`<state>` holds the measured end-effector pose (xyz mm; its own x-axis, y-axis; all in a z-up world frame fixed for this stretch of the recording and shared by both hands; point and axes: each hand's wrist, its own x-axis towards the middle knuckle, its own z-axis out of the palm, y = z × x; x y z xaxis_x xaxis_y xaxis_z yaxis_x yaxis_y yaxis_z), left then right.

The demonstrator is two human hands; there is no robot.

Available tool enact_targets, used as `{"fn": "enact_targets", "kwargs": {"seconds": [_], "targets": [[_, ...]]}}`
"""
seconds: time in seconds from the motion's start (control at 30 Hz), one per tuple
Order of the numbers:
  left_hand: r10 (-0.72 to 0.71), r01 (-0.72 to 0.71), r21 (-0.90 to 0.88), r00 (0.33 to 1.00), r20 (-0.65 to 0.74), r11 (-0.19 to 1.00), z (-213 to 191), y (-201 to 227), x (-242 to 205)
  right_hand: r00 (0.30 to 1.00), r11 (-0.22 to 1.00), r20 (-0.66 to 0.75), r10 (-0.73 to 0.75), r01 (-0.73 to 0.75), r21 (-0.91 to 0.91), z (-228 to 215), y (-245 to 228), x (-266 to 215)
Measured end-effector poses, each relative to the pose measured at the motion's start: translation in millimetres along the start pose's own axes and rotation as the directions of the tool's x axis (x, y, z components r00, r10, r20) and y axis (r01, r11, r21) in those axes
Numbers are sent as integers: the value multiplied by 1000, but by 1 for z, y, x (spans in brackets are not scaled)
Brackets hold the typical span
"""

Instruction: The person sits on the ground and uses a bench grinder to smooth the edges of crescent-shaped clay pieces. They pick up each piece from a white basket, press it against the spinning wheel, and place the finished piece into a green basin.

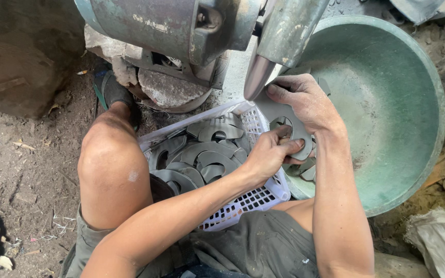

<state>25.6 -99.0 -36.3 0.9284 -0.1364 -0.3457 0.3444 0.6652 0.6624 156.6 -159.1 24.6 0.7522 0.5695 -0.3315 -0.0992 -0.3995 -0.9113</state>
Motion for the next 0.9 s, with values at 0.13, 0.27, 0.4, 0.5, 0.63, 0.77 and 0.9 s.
{"fn": "enact_targets", "kwargs": {"seconds": [0.13,0.27,0.4,0.5,0.63,0.77,0.9], "targets": [[7,-7,45,1000,-12,999,1,3,2,1000,1000,-7,-2,2,-6,-2,2,5],[10,-10,15,1000,10,1000,1,5,4,1000,998,-6,1,-1,60,-3,2,7],[14,-14,10,999,35,1000,1,10,3,1000,996,-8,17,-16,92,-4,1,7],[-27,26,35,999,40,999,-2,17,-2,1000,992,-22,-6,9,123,-3,3,5],[-73,58,112,988,134,992,-17,37,-21,999,986,-47,-10,17,164,1,4,1],[-181,163,274,983,42,948,-36,63,-43,999,964,-35,-37,45,263,7,9,-5],[-185,171,371,983,3,913,-46,84,-56,996,937,-70,-55,75,340,15,13,-7]]}}
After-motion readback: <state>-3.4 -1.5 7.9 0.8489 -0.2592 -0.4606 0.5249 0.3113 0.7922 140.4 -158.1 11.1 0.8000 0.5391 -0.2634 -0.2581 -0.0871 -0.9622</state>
